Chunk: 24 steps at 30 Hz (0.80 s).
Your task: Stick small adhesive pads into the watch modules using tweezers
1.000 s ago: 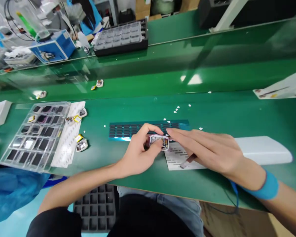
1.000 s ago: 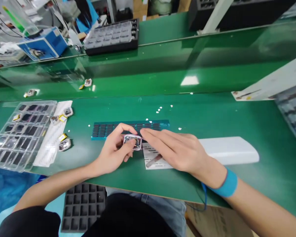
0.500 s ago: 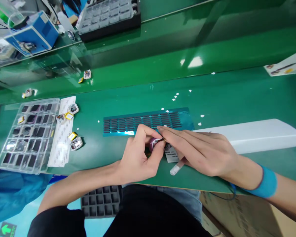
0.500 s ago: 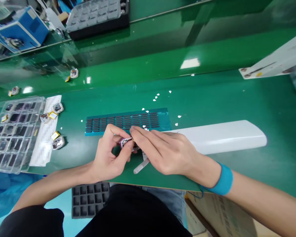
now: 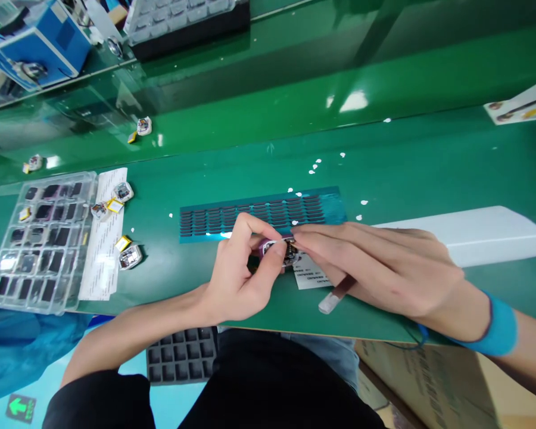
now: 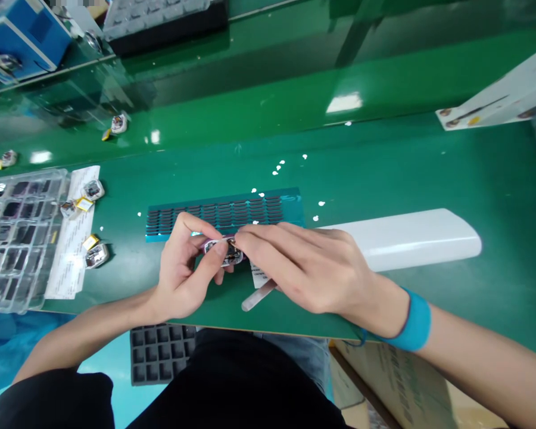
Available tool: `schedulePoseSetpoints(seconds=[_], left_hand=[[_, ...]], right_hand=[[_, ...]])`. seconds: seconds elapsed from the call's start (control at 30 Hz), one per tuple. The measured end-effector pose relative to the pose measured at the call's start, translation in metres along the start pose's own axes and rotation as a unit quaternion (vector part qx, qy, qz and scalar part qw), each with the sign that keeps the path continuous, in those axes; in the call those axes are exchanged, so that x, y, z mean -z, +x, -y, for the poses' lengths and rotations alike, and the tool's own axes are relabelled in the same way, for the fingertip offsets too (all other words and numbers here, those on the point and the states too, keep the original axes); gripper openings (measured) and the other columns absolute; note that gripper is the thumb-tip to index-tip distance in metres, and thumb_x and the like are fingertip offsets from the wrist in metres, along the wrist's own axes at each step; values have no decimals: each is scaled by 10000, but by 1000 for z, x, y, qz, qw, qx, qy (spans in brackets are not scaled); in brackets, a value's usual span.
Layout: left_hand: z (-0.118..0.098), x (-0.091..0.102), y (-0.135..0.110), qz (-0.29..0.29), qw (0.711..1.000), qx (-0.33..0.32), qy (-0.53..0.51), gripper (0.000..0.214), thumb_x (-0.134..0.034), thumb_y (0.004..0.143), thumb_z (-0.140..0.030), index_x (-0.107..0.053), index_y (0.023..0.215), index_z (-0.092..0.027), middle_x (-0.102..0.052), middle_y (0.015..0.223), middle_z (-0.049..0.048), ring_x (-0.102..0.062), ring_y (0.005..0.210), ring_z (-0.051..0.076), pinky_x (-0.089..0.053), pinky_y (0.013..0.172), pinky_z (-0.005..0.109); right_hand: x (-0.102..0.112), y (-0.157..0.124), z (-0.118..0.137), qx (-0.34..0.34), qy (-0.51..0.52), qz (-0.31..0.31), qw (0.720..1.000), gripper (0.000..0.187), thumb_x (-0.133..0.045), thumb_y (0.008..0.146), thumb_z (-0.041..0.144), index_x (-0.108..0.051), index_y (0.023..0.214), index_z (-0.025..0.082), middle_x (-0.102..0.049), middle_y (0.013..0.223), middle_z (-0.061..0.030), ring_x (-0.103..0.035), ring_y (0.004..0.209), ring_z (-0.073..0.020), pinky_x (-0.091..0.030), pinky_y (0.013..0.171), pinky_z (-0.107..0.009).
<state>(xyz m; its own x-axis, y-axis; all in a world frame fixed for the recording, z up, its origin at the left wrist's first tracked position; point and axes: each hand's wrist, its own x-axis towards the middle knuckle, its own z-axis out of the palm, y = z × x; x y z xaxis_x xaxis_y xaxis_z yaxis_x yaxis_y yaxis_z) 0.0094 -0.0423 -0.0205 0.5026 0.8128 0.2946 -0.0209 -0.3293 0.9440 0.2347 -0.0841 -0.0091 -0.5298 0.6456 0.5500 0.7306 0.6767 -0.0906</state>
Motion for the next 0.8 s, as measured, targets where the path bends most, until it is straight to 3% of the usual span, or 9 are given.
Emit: schedulePoseSetpoints(seconds=[0.13, 0.3, 0.37, 0.43, 0.5, 0.57, 0.8], left_hand=[[0, -1, 0, 6, 1000, 8, 27, 113, -576, 1087, -186, -471, 1072, -225, -563, 654, -84, -571, 496, 72, -422, 470, 178], [3, -2, -1, -3, 997, -28, 71, 158, -616, 1047, -149, -479, 1068, -224, -546, 657, -94, -536, 474, 57, -380, 449, 170], [3, -2, -1, -9, 996, -45, 80, 176, -623, 1036, -130, -474, 1050, -223, -550, 650, -100, -538, 470, 49, -374, 450, 161], [3, -2, -1, -7, 995, -56, 87, 178, -623, 1040, -137, -467, 1038, -223, -569, 656, -94, -547, 480, 49, -383, 461, 161], [2, -1, -1, 1, 994, -63, 91, 172, -624, 1049, -159, -465, 1045, -223, -587, 671, -83, -554, 492, 55, -400, 473, 171], [1, -1, 0, 10, 993, -71, 91, 171, -626, 1052, -167, -464, 1056, -223, -579, 671, -83, -555, 496, 58, -408, 480, 178], [2, -1, 0, 48, 993, -61, 90, 229, -643, 1026, -123, -454, 1100, -228, -608, 719, -83, -617, 526, 60, -456, 513, 161]], right_hand=[[-10, -12, 2, 4, -12, -33, 999, 450, -469, 1096, 187, -594, 1525, 237, -806, 1295, -63, -821, 920, -225, -656, 708, -336], [-7, -14, 12, 1, -51, -28, 998, 400, -500, 1080, 129, -644, 1454, 119, -782, 1329, -156, -816, 993, -262, -668, 853, -385], [-1, -7, 9, 7, -15, -11, 1000, 347, -506, 1082, 96, -662, 1392, 114, -791, 1303, -159, -817, 1016, -235, -666, 856, -347], [3, 2, 2, -19, 69, -15, 997, 243, -559, 1087, 97, -702, 1269, 169, -838, 1158, -92, -813, 898, -163, -643, 761, -252], [6, 11, -5, -89, 165, -37, 982, 135, -605, 1101, 160, -729, 1105, 212, -814, 839, 12, -704, 608, -85, -546, 572, -187], [6, 18, -8, -145, 241, -33, 959, 202, -586, 1128, 242, -736, 995, 224, -683, 634, 71, -532, 446, -58, -425, 446, -195], [-1, 21, 0, -257, 364, 46, 894, 125, -725, 1044, 356, -790, 986, 267, -663, 619, 59, -561, 485, -108, -394, 417, -258]])
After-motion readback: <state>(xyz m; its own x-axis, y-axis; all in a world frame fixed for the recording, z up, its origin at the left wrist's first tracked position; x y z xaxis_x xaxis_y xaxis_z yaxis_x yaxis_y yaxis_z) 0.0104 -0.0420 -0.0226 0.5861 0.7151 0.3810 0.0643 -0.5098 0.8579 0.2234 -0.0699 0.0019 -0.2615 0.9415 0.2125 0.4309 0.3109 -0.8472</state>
